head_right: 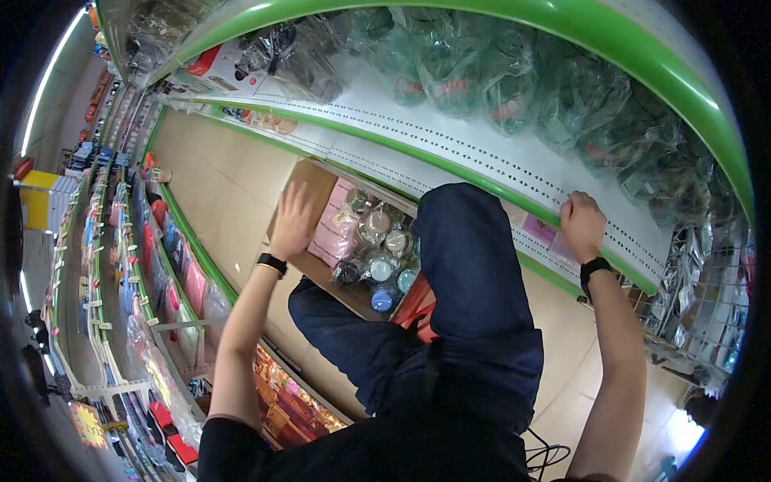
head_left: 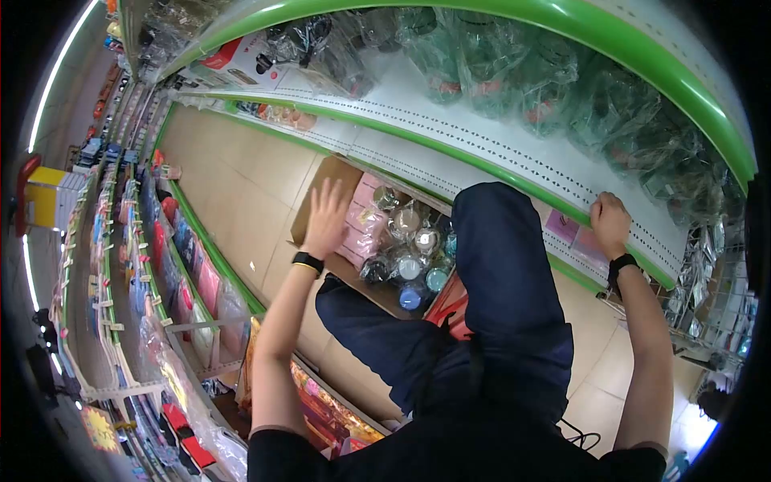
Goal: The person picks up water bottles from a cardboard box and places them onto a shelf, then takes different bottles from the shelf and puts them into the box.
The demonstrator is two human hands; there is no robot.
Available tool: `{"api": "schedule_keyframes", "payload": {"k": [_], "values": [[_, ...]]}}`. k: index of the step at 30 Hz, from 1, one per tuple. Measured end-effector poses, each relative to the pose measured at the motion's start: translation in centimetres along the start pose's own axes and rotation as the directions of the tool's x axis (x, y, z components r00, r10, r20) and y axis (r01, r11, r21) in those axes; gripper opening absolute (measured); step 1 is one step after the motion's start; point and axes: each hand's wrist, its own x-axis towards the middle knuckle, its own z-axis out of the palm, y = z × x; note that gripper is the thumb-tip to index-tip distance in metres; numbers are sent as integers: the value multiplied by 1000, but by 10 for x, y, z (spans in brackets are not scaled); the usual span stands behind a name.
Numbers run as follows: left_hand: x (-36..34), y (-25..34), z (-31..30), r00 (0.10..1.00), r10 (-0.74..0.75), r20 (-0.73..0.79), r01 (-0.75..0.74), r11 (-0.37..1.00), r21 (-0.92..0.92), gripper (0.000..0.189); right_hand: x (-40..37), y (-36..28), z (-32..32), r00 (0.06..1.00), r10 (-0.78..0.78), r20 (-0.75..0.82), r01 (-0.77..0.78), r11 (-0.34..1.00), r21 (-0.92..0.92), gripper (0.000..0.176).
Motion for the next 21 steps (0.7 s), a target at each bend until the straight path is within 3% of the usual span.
{"api": "schedule_keyframes", "payload": {"k": [1, 3, 4, 7, 8, 10, 11, 13, 15, 17, 18, 21], "values": [[2, 13, 14, 999, -2, 52, 5, 998, -60, 75, -1, 0, 1, 1000, 7, 10, -7, 1000, -9, 13], [14, 34, 54, 1000, 16, -4, -16, 982, -187, 78, 0, 0, 0, 999, -24, -34, 24, 1000, -1, 12], [21, 44, 65, 998, 12, 69, 4, 974, -226, 79, 0, 1, 0, 999, -12, -33, 11, 1000, -15, 12], [41, 64, 110, 950, -177, 256, 261, 902, -345, 83, -1, 3, 2, 1000, 6, -9, -7, 999, -35, 11], [51, 67, 127, 954, -163, 250, 247, 900, -359, 83, -2, 3, 3, 1000, -1, -20, 0, 1000, -31, 10], [67, 68, 160, 792, -435, 429, 610, 517, -601, 96, 1, 0, 0, 1000, -11, -21, 10, 999, -32, 9], [69, 71, 169, 795, -422, 436, 606, 514, -607, 96, 1, 0, 0, 1000, -6, -13, 6, 999, -45, 9], [69, 81, 174, 798, -364, 481, 597, 367, -713, 110, 1, 0, 1, 996, -44, -80, 43, 999, -10, 9], [67, 91, 173, 851, -263, 454, 525, 442, -727, 119, 2, 1, -1, 999, -32, -37, 32, 999, -16, 9], [65, 102, 166, 909, -62, 413, 315, 752, -579, 117, 3, -1, -2, 1000, -17, 1, 17, 1000, -16, 9], [64, 107, 173, 913, -83, 399, 350, 660, -664, 111, 3, -1, -4, 999, -34, -13, 34, 999, -10, 10], [64, 112, 186, 921, -126, 367, 347, 694, -631, 103, 3, -1, -4, 997, -61, -41, 61, 998, -9, 10]]}}
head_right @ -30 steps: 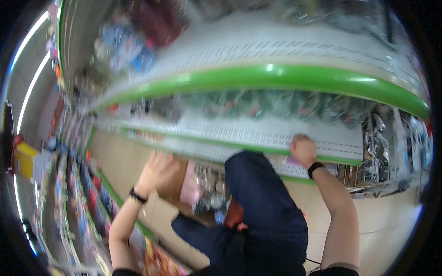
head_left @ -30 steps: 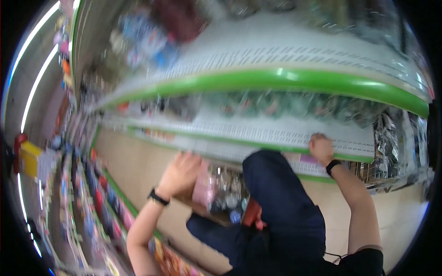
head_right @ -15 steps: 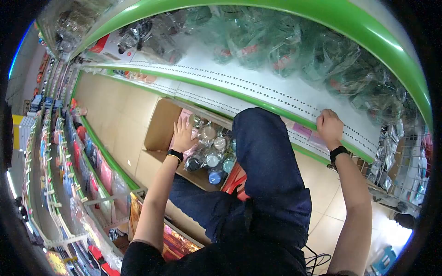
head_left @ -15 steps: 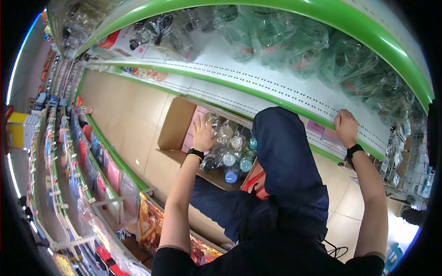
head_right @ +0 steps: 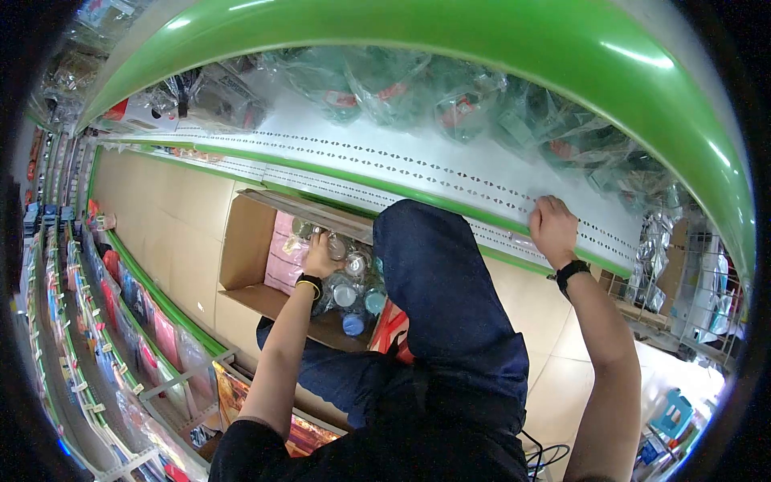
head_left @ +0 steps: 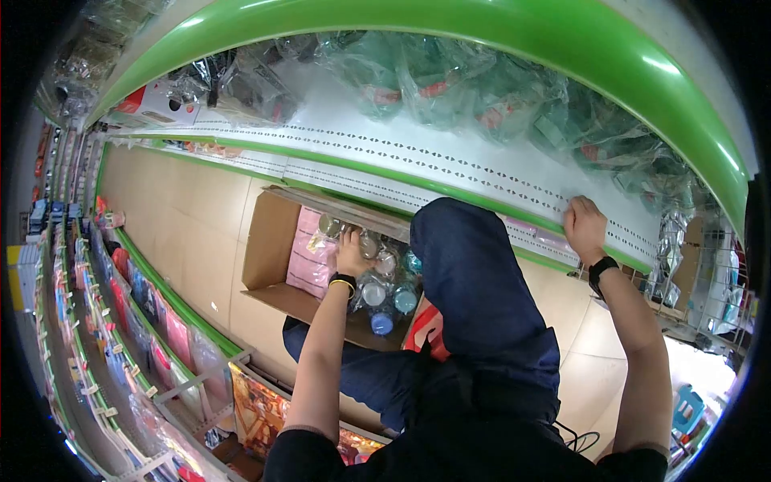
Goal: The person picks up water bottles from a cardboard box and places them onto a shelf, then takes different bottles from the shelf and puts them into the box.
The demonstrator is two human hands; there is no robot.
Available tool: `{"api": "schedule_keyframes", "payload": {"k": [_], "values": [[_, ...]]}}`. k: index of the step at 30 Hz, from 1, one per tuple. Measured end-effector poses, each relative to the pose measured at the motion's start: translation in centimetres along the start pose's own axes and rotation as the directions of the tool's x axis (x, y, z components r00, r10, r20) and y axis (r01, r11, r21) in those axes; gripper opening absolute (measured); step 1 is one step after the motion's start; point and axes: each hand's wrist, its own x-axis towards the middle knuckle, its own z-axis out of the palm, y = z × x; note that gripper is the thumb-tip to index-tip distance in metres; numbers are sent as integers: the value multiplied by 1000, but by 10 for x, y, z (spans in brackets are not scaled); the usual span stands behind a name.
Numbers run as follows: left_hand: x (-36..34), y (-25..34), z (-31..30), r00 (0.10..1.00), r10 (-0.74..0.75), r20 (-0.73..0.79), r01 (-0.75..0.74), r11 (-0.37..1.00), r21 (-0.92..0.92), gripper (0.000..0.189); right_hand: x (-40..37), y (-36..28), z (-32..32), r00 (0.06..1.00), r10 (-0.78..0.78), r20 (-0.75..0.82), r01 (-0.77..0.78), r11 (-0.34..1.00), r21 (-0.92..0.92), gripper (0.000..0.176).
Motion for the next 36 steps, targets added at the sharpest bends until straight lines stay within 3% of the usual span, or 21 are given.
{"api": "schedule_keyframes", "payload": {"k": [1, 2, 4, 5, 8, 10, 15, 17, 18, 19, 21, 23, 26, 28, 29, 32, 34, 36], "values": [[0, 1, -1, 999, 31, -18, -32, 999, -21, 91, 0, 1, 1, 1000, -19, -17, 19, 1000, 2, 10], [-3, 2, -1, 1000, 27, -13, -28, 999, -18, 91, -1, 1, 1, 1000, -17, -12, 17, 1000, 6, 10], [-9, 10, -7, 998, -61, 4, 60, 997, 53, 81, -1, 1, 0, 998, 12, 59, -10, 1000, -26, 9], [-15, 7, -4, 997, 4, -71, 4, 994, 114, 73, 0, 0, 0, 999, 11, 52, -9, 1000, -24, 9], [-31, -1, -14, 999, 35, -2, -34, 997, 73, 71, -1, 0, -1, 1000, 27, 7, -27, 1000, 9, 8], [-54, 8, -42, 998, 42, -47, -36, 992, 118, 73, -1, -1, 0, 999, 35, 29, -35, 999, -17, 8], [-104, 32, -114, 961, 98, -260, -124, 989, -86, 77, -2, -2, 0, 998, 51, 34, -51, 999, 2, 9], [-129, 55, -149, 901, 90, -423, -193, 959, -208, 64, -2, -1, 0, 999, 50, 10, -50, 999, 12, 10], [-143, 72, -171, 827, 119, -549, -274, 938, -211, 65, -2, -2, 0, 998, 60, 14, -60, 998, 10, 11], [-153, 73, -193, 763, 245, -598, -265, 963, 57, 68, -3, -3, 1, 997, 72, 17, -72, 997, 7, 13], [-192, 110, -250, 701, 235, -674, -247, 966, 79, 69, -11, 0, 13, 999, 46, -12, -46, 999, -12, 16], [-234, 148, -314, 612, 315, -725, -234, 948, 215, 73, -7, 7, 17, 999, 30, -23, -31, 999, -32, 20], [-284, 198, -395, 309, 533, -788, -269, 843, 465, 77, -6, -3, 3, 996, 82, 41, -82, 997, -14, 23], [-296, 210, -433, 152, 456, -877, -409, 837, 364, 83, -5, -5, 0, 992, 107, 64, -108, 994, 16, 22], [-301, 221, -459, 109, 493, -863, -407, 814, 414, 83, -5, -5, -1, 994, 100, 37, -101, 994, 28, 22], [-286, 288, -501, 149, 397, -906, -628, 746, 223, 74, -9, -6, -3, 994, 111, -23, -109, 993, 50, 22], [-259, 350, -498, 183, 476, -860, -714, 666, 216, 69, -9, -8, -7, 989, 144, 18, -144, 988, 50, 24], [-224, 398, -489, 67, 654, -753, -678, 584, 446, 69, -8, -9, -8, 991, 137, 7, -137, 987, 89, 25]]}}
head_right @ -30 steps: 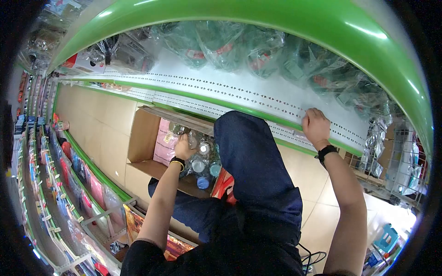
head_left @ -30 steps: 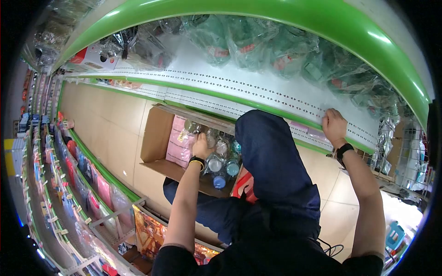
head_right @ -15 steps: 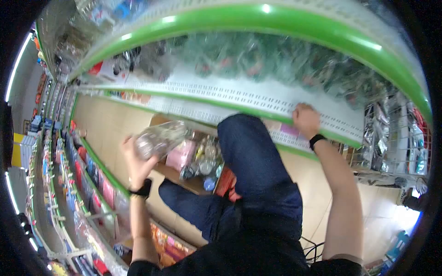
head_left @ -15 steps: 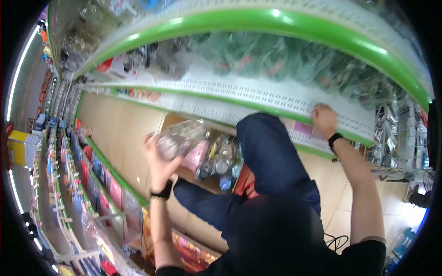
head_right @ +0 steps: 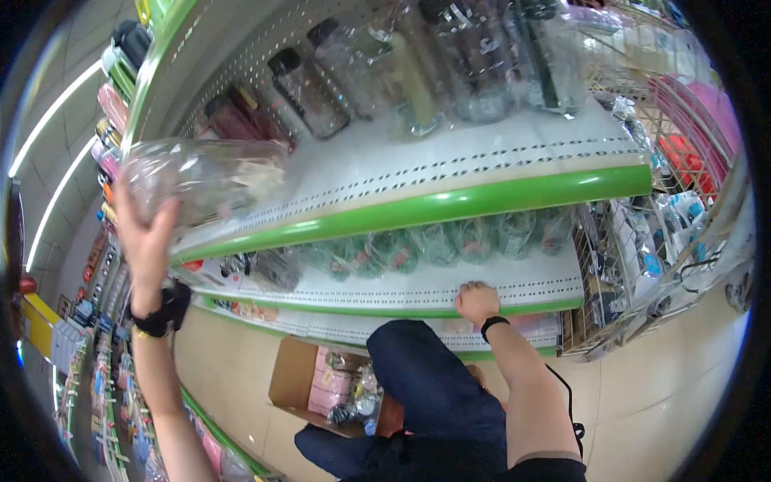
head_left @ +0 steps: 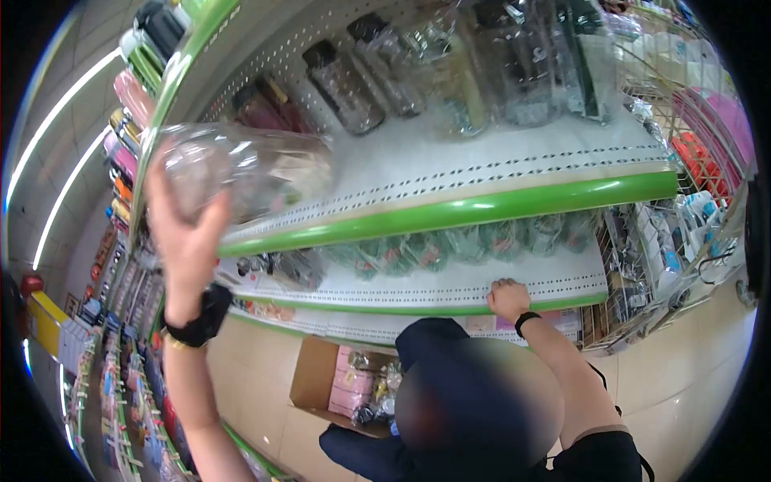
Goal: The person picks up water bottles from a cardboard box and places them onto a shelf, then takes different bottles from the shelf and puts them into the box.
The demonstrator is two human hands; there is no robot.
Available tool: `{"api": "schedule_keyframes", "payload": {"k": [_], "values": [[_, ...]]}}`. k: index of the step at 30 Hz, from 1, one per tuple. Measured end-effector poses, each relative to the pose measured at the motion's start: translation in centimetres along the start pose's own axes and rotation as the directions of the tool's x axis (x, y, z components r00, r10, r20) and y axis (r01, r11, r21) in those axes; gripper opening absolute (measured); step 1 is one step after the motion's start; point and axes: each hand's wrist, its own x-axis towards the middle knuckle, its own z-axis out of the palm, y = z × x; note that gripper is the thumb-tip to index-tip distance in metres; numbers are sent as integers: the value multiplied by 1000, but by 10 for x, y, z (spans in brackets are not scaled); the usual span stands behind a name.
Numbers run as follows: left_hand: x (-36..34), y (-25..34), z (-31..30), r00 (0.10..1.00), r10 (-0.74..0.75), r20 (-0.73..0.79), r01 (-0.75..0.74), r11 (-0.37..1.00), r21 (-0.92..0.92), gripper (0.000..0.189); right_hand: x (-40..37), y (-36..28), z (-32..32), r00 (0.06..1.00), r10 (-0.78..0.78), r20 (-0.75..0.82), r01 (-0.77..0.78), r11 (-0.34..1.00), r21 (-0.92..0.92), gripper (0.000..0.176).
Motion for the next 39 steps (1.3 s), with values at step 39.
{"api": "schedule_keyframes", "payload": {"k": [39], "values": [[130, -128, 138, 890, -447, 83, 447, 824, -349, 65, 2, 4, -2, 999, -44, 22, 43, 998, 49, 28]]}}
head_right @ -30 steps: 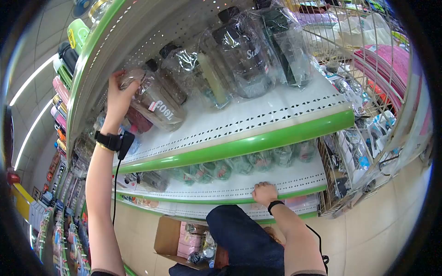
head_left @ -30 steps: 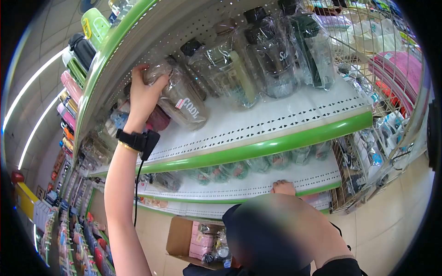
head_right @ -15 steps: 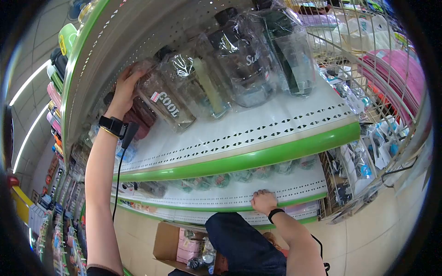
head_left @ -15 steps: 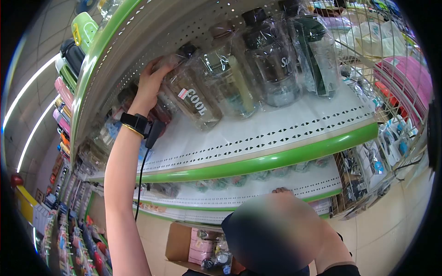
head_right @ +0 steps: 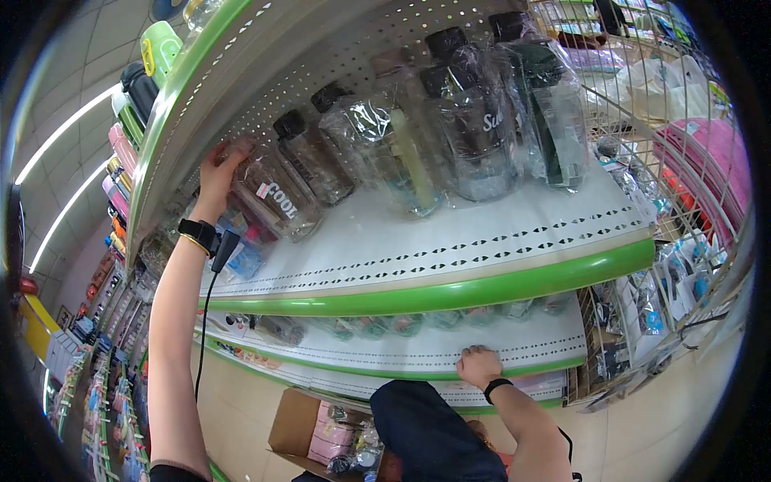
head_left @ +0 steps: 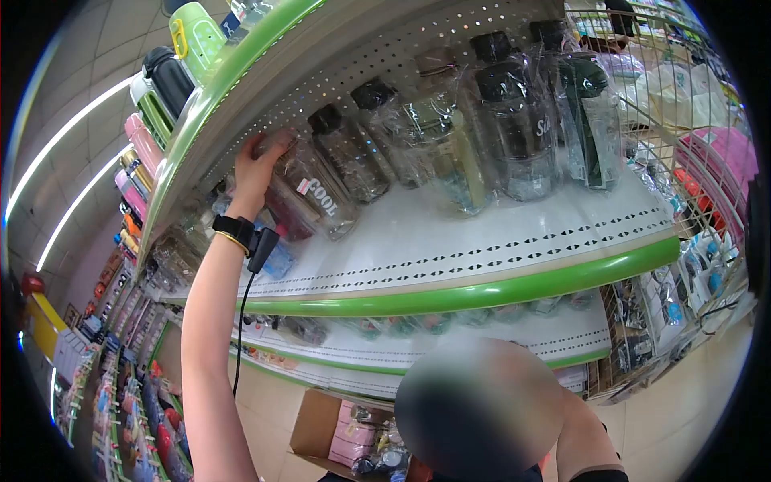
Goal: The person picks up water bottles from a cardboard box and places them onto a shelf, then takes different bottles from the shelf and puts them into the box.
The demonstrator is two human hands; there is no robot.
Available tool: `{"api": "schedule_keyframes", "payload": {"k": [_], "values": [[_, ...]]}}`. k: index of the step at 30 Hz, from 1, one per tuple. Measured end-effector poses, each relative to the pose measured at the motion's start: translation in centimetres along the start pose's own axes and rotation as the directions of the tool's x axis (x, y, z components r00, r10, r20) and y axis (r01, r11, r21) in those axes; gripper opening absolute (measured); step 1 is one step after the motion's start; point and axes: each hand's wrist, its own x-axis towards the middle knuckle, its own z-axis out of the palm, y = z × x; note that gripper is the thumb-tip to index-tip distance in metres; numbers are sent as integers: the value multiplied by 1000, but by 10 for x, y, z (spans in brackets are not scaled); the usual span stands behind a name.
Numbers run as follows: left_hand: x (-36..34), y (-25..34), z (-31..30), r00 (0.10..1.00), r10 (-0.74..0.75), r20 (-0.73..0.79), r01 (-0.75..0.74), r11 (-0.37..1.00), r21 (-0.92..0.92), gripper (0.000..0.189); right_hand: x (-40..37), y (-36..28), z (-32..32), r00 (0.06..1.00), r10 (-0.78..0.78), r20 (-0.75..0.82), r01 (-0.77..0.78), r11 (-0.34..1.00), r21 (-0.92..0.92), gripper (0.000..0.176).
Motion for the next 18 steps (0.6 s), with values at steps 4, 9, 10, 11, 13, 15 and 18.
{"api": "schedule_keyframes", "payload": {"k": [4, 9, 10, 11, 13, 15, 18], "values": [[4, -33, 11, 991, 93, -100, -86, 994, 74, 65, -1, -3, -5, 1000, 11, 7, -11, 999, -31, 28], [38, -69, 27, 977, 99, -190, -50, 968, 246, 69, -2, -2, -4, 998, 35, 53, -34, 999, -31, 28], [45, -76, 28, 976, 83, -203, -31, 969, 247, 69, -1, -3, -8, 996, 46, 74, -43, 998, -39, 29], [53, -84, 29, 976, 87, -198, -38, 970, 239, 69, 0, -2, -6, 996, 55, 69, -52, 998, -42, 29], [62, -93, 29, 981, 30, -191, 11, 978, 208, 69, -1, 0, -1, 997, 41, 63, -39, 999, -31, 28], [63, -98, 34, 976, 28, -216, 29, 966, 258, 68, -3, 2, -1, 999, 30, 11, -30, 999, -26, 26], [56, -98, 43, 943, 123, -310, 12, 917, 398, 65, -1, -1, 1, 1000, 24, 14, -24, 1000, -14, 26]]}}
